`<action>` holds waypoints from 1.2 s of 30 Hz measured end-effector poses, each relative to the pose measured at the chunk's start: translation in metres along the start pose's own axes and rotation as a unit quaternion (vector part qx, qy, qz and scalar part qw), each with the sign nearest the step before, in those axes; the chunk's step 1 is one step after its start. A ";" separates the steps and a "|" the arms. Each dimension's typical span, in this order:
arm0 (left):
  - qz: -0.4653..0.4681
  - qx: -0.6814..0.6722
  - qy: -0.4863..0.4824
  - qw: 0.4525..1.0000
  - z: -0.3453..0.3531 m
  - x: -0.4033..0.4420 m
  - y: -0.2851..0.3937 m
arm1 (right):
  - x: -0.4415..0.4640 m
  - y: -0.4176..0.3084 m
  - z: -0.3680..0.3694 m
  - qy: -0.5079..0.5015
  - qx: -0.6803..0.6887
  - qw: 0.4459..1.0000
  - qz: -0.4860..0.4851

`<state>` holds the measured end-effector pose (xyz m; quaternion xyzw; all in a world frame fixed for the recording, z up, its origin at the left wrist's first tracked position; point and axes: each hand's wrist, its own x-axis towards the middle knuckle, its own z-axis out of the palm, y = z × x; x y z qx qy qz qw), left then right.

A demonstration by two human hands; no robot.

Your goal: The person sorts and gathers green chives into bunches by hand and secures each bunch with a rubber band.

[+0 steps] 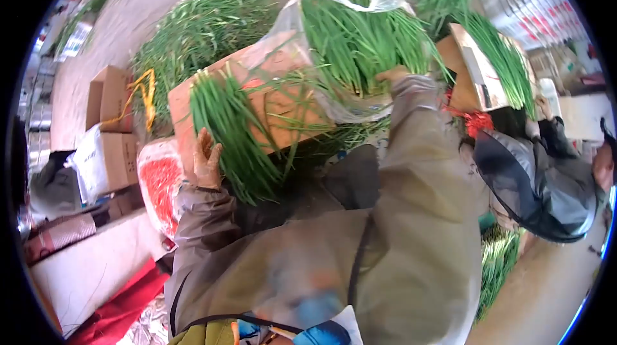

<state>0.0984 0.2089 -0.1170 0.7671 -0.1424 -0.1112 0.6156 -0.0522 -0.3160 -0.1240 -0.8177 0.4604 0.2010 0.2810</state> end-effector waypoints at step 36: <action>0.032 -0.034 -0.347 0.937 0.397 0.048 -0.041 | -0.071 -0.031 -0.001 -0.128 0.309 0.934 -0.125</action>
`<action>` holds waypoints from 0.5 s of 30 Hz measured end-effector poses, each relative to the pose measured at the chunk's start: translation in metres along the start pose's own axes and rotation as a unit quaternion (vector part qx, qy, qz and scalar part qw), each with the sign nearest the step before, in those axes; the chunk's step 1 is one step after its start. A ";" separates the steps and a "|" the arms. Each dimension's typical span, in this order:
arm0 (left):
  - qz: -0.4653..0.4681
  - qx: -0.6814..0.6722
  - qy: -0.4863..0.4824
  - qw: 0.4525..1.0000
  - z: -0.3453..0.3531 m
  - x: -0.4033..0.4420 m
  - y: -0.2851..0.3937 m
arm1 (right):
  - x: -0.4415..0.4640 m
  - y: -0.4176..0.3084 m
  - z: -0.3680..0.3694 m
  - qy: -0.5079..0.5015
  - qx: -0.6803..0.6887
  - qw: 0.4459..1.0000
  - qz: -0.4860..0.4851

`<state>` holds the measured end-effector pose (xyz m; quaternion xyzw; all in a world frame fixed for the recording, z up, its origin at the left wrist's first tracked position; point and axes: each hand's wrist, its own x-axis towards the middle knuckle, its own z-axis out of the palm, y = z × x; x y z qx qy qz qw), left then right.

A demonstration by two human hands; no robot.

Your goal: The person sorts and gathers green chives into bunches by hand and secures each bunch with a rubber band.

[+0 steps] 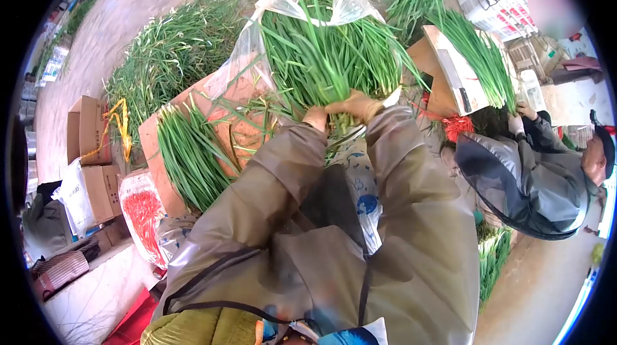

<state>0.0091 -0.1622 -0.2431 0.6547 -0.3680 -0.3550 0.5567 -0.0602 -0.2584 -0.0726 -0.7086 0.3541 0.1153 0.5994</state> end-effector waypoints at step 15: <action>-0.114 -0.096 -0.023 0.989 -0.034 -0.004 0.009 | -0.191 -0.054 -0.064 -0.001 0.247 0.947 -0.203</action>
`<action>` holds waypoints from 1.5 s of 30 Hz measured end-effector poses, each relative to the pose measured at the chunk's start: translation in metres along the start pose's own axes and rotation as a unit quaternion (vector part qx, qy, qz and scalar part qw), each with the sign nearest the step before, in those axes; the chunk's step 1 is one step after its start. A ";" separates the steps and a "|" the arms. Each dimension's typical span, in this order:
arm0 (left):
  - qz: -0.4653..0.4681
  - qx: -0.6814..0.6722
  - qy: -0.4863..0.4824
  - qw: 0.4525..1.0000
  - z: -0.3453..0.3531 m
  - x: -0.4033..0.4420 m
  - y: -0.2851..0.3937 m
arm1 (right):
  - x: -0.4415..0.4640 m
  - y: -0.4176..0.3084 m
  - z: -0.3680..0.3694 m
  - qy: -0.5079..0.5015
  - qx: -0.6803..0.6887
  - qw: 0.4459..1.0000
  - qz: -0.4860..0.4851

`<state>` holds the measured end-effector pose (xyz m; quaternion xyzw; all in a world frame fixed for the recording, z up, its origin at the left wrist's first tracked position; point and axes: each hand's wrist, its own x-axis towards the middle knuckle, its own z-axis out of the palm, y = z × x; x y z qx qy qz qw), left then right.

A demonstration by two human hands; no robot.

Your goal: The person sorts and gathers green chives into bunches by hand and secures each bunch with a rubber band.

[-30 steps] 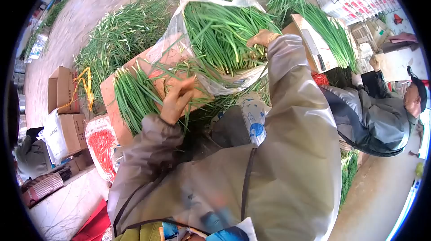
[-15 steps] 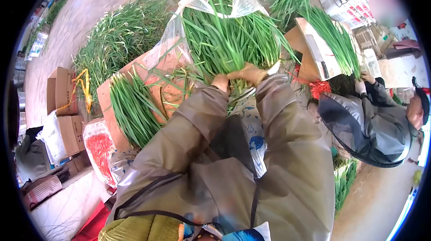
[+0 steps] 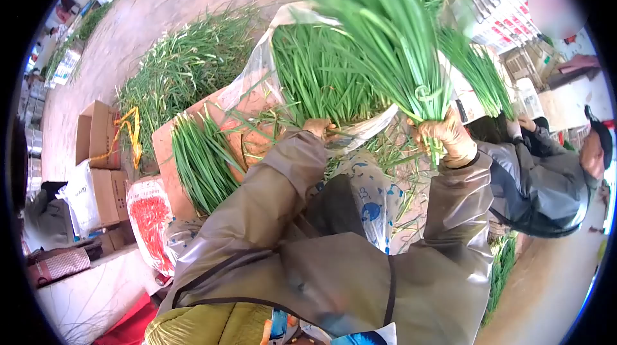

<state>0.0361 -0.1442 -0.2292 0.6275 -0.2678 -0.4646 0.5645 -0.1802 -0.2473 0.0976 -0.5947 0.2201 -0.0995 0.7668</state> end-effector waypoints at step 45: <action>0.082 -0.549 0.052 0.830 -0.078 -0.257 0.147 | -0.043 0.147 0.255 -0.031 -0.270 0.954 -0.129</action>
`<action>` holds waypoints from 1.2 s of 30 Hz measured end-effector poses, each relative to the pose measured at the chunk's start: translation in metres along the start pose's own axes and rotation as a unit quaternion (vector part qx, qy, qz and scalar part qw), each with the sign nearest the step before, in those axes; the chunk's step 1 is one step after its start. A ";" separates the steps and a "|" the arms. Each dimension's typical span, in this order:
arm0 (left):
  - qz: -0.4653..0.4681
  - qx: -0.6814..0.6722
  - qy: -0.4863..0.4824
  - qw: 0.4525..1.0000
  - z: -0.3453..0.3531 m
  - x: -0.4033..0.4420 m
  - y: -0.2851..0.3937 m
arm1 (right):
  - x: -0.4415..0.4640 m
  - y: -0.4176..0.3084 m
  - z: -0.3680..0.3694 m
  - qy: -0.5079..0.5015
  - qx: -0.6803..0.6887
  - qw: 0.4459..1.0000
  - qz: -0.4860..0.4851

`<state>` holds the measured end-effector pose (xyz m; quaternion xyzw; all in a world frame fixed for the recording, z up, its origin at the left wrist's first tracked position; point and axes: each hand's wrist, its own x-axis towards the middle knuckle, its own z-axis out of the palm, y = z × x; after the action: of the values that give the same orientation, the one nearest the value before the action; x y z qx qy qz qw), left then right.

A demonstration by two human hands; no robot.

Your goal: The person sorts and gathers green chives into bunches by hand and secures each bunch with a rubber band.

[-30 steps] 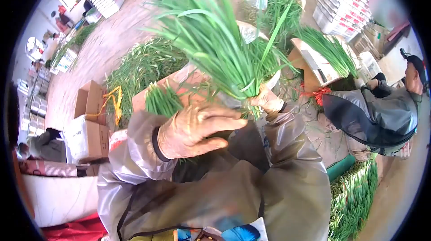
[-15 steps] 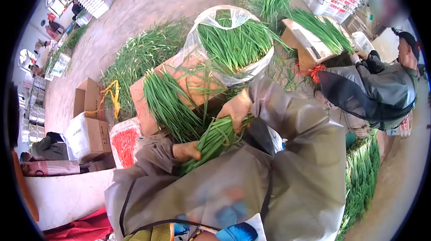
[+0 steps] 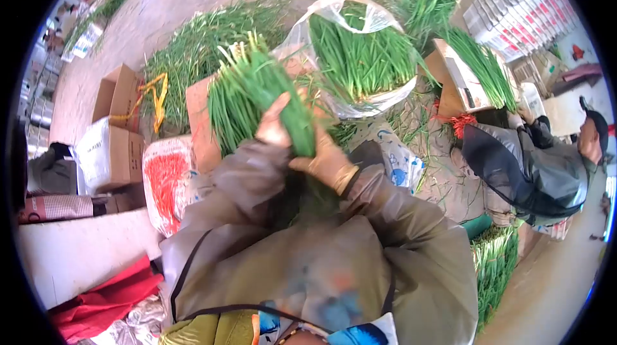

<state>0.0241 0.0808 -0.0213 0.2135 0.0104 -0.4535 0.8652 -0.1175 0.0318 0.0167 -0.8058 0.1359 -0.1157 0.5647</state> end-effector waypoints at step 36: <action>-0.171 0.325 -0.126 0.922 0.003 -0.069 0.039 | 0.051 0.017 -0.018 -0.159 0.416 0.891 0.092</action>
<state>0.0137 0.1529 0.0097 0.4189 -0.2100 -0.5962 0.6519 -0.0775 -0.0068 0.0083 -0.4891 0.0570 0.0202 0.8701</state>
